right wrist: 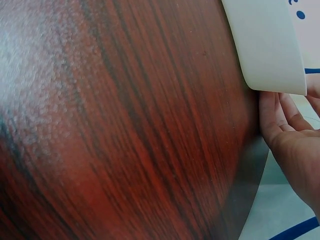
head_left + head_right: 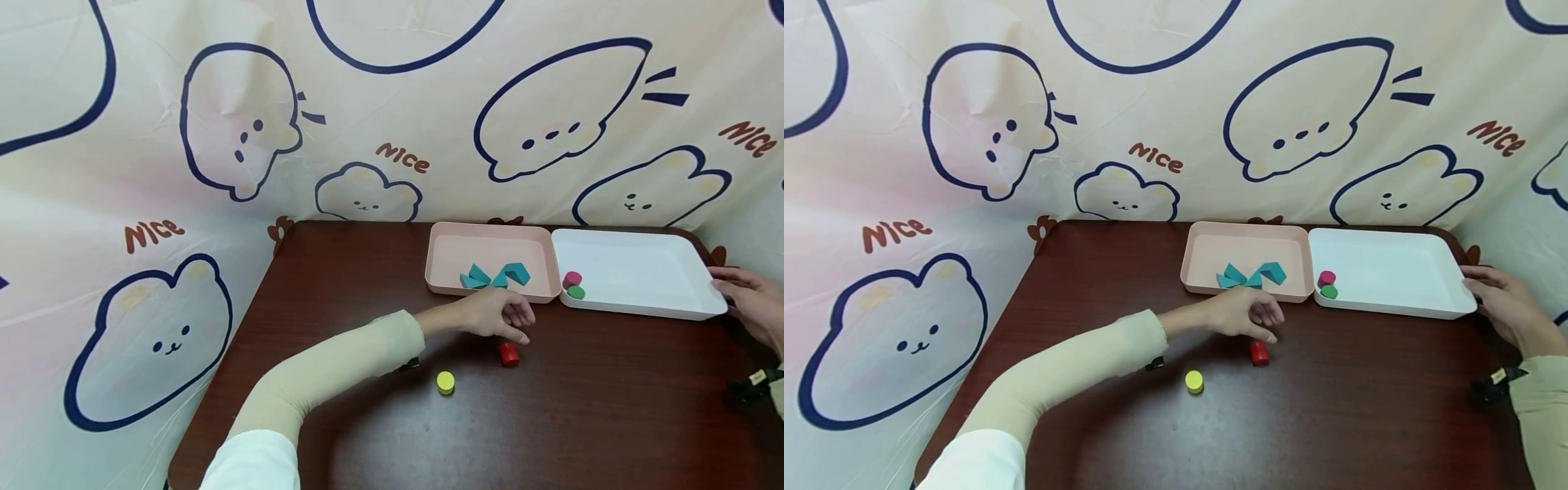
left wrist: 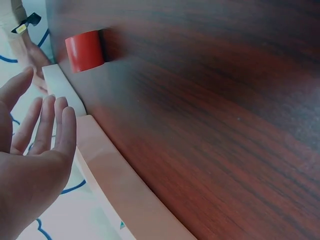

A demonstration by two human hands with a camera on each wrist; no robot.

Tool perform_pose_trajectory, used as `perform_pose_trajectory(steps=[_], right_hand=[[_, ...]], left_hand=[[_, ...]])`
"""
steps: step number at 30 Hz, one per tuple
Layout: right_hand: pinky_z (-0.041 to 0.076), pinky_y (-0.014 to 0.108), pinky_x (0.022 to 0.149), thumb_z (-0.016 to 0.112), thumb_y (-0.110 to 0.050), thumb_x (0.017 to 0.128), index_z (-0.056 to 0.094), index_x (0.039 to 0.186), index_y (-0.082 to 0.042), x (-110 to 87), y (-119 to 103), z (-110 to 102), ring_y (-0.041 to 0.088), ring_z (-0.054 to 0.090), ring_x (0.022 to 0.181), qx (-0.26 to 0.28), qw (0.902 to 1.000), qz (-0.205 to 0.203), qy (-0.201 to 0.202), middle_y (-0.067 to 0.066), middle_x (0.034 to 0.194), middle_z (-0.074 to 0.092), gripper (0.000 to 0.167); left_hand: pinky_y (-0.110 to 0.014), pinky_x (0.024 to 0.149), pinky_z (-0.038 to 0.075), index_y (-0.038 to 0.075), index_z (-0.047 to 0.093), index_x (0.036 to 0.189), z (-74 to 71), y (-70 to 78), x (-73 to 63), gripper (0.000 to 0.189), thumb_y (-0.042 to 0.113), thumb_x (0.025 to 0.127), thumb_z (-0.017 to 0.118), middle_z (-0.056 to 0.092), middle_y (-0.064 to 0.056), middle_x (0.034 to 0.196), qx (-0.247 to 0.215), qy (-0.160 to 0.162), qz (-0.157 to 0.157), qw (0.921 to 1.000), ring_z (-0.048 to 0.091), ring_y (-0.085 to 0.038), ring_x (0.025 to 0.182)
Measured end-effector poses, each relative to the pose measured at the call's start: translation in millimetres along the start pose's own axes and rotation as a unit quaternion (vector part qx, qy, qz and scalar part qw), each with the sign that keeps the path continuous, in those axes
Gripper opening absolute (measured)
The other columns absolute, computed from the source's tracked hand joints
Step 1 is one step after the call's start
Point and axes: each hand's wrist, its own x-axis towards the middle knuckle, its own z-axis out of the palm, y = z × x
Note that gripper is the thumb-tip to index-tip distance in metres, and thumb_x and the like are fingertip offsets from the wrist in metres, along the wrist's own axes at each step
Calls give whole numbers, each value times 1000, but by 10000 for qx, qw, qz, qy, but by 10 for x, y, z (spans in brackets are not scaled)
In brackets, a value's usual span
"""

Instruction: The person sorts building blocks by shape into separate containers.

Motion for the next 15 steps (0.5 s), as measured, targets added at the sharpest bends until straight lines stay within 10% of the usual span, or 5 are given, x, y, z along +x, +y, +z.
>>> perform_pose_trajectory(steps=[10,15], right_hand=[[48,45,94,43,-44,114,33,164,-39,22,27,-5,8,47,105,-17,10000,-40,16,21,151,38,51],[38,66,114,41,-43,114,26,169,-32,28,27,2,18,47,111,49,10000,2,-35,27,165,23,58]], left_hand=[[-17,92,55,5,71,121,-11,-21,-96,35,20,93,86,74,-6,115,155,9,-52,9999,69,-12,102],[-18,92,55,7,72,120,1,-54,-130,33,20,93,86,73,-2,113,209,-29,-116,9997,68,-9,101]])
